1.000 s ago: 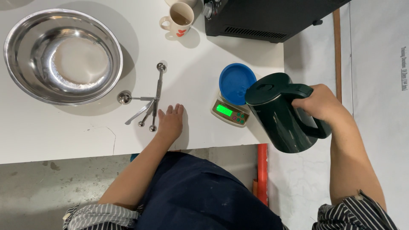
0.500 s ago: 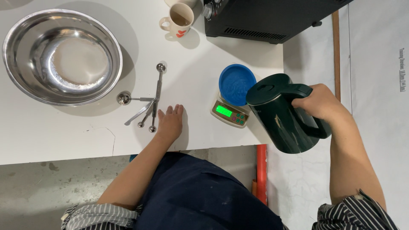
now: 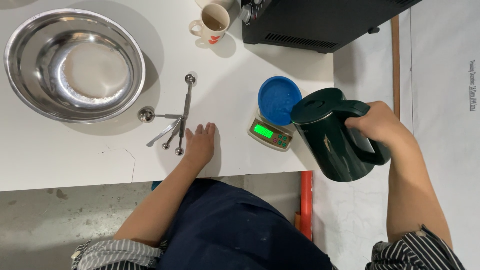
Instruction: Measuring water into a bowl using a digital scale after filling an electric kettle from a dispenser.
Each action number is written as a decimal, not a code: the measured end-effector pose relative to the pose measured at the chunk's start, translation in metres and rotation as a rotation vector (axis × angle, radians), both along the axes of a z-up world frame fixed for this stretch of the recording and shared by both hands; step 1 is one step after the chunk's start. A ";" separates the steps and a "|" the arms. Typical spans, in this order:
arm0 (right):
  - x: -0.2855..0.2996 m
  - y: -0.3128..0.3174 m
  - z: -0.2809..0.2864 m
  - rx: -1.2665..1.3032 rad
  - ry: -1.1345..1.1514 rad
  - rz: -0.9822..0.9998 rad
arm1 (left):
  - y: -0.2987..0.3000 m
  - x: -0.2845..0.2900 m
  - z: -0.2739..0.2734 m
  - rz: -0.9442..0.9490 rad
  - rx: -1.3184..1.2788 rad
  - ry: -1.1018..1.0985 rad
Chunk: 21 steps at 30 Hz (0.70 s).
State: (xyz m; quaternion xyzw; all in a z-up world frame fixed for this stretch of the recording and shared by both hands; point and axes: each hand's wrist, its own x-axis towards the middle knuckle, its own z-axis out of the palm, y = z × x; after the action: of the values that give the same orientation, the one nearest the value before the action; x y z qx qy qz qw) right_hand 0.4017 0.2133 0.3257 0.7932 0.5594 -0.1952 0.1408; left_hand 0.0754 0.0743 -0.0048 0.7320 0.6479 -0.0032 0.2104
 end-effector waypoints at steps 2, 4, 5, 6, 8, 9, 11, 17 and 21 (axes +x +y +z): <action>0.004 -0.003 0.003 0.019 0.052 -0.010 | 0.000 0.000 0.001 0.005 0.001 -0.009; 0.010 -0.007 0.006 0.041 0.098 -0.038 | 0.002 0.001 0.001 0.004 -0.020 -0.007; 0.014 -0.010 0.008 0.041 0.098 -0.039 | 0.002 0.001 0.000 0.003 -0.020 -0.006; 0.018 -0.013 0.010 0.075 0.171 -0.017 | 0.001 0.002 -0.001 0.000 -0.022 0.002; 0.026 -0.019 0.013 0.109 0.246 0.004 | 0.001 0.003 -0.003 -0.004 -0.024 0.012; 0.030 -0.023 0.014 0.119 0.229 -0.023 | 0.001 0.003 -0.005 -0.002 -0.018 0.012; 0.038 -0.030 0.016 0.128 0.214 -0.054 | 0.001 0.003 -0.006 -0.002 -0.012 0.013; 0.047 -0.052 0.023 0.233 0.362 -0.118 | 0.002 0.003 -0.001 -0.002 -0.017 0.013; 0.051 -0.062 0.029 0.287 0.379 -0.146 | 0.004 0.003 0.003 0.010 -0.054 0.001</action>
State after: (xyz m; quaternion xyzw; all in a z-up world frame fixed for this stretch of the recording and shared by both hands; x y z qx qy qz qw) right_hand 0.4523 0.1513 0.3547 0.7926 0.5389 -0.2690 -0.0952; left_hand 0.0787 0.0788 -0.0020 0.7229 0.6512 -0.0200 0.2300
